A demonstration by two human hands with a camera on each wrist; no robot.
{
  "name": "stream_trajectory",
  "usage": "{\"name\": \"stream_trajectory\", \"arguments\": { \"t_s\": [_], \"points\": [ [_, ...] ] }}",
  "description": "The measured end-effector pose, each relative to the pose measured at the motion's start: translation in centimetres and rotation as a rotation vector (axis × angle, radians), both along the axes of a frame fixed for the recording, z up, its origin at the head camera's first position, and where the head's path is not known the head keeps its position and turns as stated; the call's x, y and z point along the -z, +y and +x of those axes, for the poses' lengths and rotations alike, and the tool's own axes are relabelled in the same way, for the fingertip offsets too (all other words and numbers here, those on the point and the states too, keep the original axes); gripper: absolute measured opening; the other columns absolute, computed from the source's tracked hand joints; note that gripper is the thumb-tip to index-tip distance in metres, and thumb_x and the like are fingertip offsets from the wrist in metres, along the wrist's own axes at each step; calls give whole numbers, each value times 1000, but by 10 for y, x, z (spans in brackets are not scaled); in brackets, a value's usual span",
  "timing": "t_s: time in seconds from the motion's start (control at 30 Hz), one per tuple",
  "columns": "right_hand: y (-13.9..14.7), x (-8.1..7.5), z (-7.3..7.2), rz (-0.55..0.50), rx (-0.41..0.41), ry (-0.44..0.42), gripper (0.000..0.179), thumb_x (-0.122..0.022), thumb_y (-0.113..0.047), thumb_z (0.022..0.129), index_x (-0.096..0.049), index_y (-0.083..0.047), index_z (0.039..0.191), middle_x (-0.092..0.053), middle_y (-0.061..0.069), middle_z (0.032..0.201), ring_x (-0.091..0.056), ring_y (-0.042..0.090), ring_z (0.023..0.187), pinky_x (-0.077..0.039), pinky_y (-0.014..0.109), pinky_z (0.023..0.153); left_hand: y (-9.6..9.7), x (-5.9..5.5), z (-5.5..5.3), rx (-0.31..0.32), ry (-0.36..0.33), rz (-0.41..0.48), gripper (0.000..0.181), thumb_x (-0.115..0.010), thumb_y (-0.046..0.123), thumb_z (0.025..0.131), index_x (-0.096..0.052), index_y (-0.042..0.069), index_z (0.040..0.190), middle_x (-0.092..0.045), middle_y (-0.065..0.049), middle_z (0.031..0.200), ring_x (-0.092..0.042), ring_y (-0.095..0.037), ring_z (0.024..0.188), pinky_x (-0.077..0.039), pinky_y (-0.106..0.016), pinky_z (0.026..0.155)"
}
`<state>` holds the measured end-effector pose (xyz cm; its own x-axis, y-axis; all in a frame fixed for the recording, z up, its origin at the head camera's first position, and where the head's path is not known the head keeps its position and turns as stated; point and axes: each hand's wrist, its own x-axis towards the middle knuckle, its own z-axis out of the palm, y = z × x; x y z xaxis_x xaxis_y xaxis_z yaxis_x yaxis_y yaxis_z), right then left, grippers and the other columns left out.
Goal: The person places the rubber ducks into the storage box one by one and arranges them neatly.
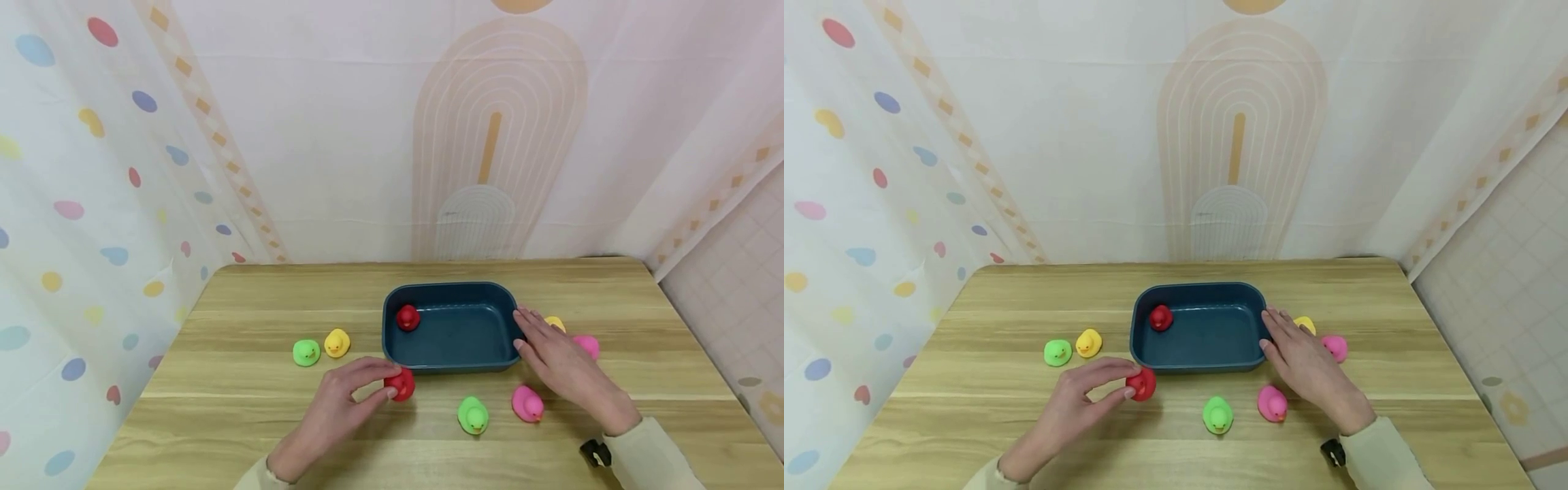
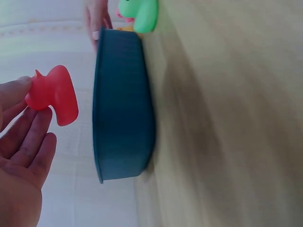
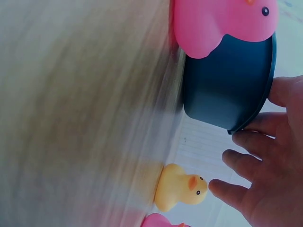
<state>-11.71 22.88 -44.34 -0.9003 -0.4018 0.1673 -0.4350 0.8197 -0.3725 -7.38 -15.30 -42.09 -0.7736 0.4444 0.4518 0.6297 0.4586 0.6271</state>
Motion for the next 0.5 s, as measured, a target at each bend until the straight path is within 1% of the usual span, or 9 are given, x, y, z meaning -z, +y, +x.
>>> {"name": "stream_trajectory", "arguments": {
  "t_s": [0.13,0.23,0.37,0.5],
  "points": [
    [0,0,0,4,-2,0,56,-49,-28,111,-41,8,154,-38,24,161,-36,47,146,-35,60,115,7,-7,-8,-9,2,15,28,-84,7,86,-80,13,113,-75,0,116,-72,-18,106,-60,-37,90],
    [0,0,-1,7,-3,2,56,-49,-27,111,-41,8,153,-38,24,161,-36,47,146,-35,60,115,12,-11,-14,-18,1,6,27,-84,10,87,-80,13,114,-75,0,117,-71,-18,108,-59,-37,91],
    [0,0,-1,8,-5,1,56,-49,-28,111,-41,8,154,-38,24,161,-36,46,147,-35,60,115,18,-13,-23,-20,9,-9,27,-84,12,88,-80,12,114,-75,-1,117,-71,-18,109,-59,-37,92],
    [0,0,-1,6,-6,1,56,-48,-28,111,-41,8,154,-38,24,161,-36,46,147,-34,60,116,24,-14,-33,-10,2,-15,26,-82,13,89,-80,11,115,-74,-2,119,-71,-18,110,-59,-36,91]
  ]
}}
